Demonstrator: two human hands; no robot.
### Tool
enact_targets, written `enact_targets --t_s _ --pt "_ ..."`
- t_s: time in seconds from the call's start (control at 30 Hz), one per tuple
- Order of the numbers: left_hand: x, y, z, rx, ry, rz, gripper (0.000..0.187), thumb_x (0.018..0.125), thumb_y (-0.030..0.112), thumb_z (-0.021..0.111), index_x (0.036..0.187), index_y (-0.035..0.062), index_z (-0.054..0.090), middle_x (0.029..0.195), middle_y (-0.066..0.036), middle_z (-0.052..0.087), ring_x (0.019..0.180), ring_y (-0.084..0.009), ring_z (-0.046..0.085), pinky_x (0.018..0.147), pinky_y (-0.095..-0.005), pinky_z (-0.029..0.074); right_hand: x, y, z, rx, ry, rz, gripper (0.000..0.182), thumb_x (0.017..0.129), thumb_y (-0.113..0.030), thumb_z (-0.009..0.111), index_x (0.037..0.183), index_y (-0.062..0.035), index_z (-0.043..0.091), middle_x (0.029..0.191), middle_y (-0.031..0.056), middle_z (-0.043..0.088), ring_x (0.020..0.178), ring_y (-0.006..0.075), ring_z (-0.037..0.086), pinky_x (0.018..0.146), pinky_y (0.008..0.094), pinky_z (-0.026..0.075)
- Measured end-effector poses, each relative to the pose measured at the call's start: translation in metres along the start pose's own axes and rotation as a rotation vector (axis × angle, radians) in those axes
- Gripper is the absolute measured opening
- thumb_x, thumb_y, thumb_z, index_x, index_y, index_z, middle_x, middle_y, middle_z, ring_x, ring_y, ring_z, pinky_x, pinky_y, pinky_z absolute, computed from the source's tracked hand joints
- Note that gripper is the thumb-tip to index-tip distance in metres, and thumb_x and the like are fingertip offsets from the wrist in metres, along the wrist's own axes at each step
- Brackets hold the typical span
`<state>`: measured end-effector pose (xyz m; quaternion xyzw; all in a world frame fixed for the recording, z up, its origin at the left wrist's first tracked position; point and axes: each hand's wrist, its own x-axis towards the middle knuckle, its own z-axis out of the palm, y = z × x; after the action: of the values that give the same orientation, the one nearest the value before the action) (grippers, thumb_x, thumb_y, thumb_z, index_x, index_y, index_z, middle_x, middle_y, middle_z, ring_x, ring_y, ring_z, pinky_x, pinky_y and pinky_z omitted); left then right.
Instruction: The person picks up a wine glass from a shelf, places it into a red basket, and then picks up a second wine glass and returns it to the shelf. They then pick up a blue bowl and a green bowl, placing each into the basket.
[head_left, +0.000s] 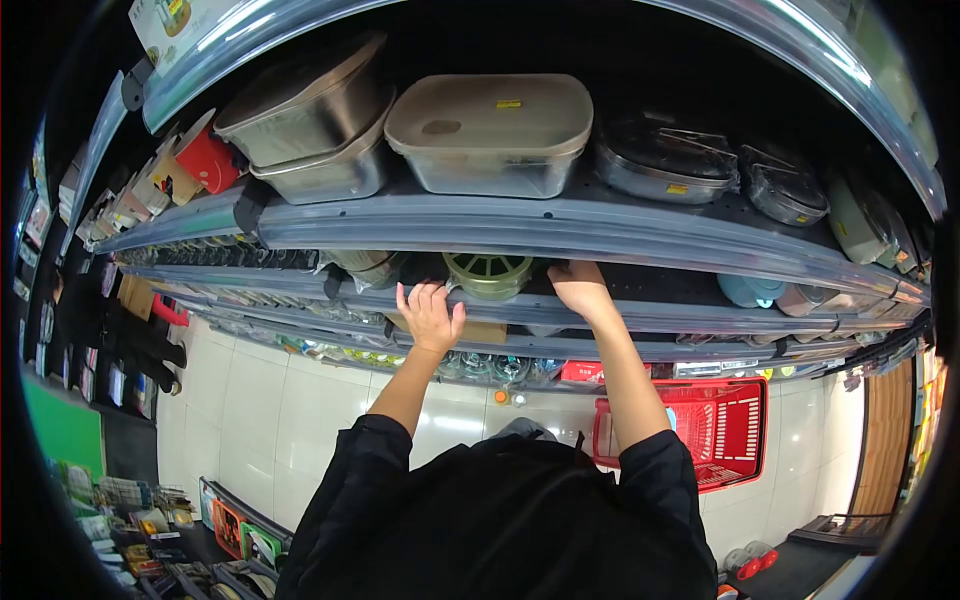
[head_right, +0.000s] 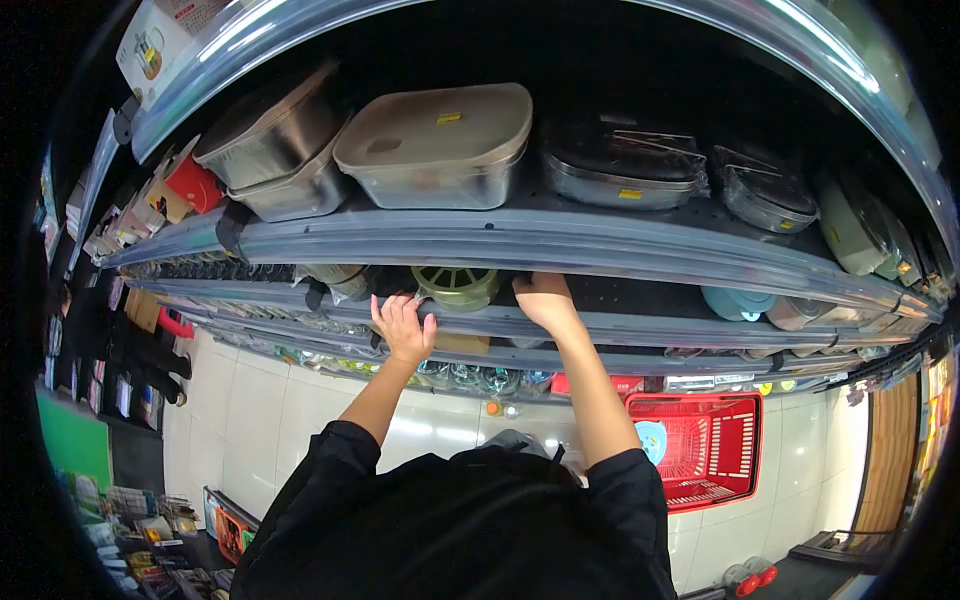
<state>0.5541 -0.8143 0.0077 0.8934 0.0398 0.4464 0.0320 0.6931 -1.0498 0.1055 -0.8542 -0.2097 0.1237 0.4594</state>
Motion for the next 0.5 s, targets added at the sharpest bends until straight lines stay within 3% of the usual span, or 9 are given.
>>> enact_targets --t_s 0.03,0.13,0.37,0.5 --pt "0.0 0.0 0.0 -0.001 0.008 0.007 0.036 0.086 0.039 0.052 0.103 0.0077 0.057 0.109 -0.01 0.053 0.11 -0.0306 0.048 0.108 -0.0613 0.019 0.002 0.001 0.004 -0.106 0.042 -0.099 0.053 0.079 -0.016 0.06 0.125 0.0051 0.048 0.125 0.0288 0.054 0.115 0.043 0.052 0.098 0.0402 0.042" --pt "-0.001 0.0 0.0 0.002 -0.002 0.006 0.036 0.086 0.038 0.052 0.102 0.0075 0.057 0.107 -0.011 0.053 0.11 -0.0309 0.048 0.107 -0.0613 0.02 0.005 -0.002 0.012 -0.227 0.065 -0.131 0.058 0.077 -0.016 0.061 0.129 0.0038 0.045 0.133 0.0296 0.047 0.126 0.0432 0.043 0.106 0.0423 0.037" --pt "0.0 0.0 0.0 0.021 0.015 -0.006 0.033 0.081 0.038 0.058 0.099 0.01 0.06 0.103 -0.008 0.054 0.108 -0.0283 0.049 0.106 -0.0608 0.023 0.013 -0.002 0.014 -0.201 0.112 -0.19 0.058 0.073 -0.017 0.065 0.125 0.0026 0.05 0.125 0.0284 0.054 0.119 0.0418 0.05 0.1 0.0383 0.041" --pt "0.001 0.001 0.001 0.029 0.032 0.002 0.033 0.081 0.038 0.058 0.099 0.0099 0.06 0.102 -0.009 0.053 0.106 -0.0285 0.05 0.105 -0.0603 0.025 0.005 -0.022 0.005 -0.144 0.007 -0.096 0.056 0.074 -0.016 0.065 0.124 0.0034 0.051 0.123 0.0284 0.055 0.118 0.0419 0.051 0.1 0.0393 0.041"
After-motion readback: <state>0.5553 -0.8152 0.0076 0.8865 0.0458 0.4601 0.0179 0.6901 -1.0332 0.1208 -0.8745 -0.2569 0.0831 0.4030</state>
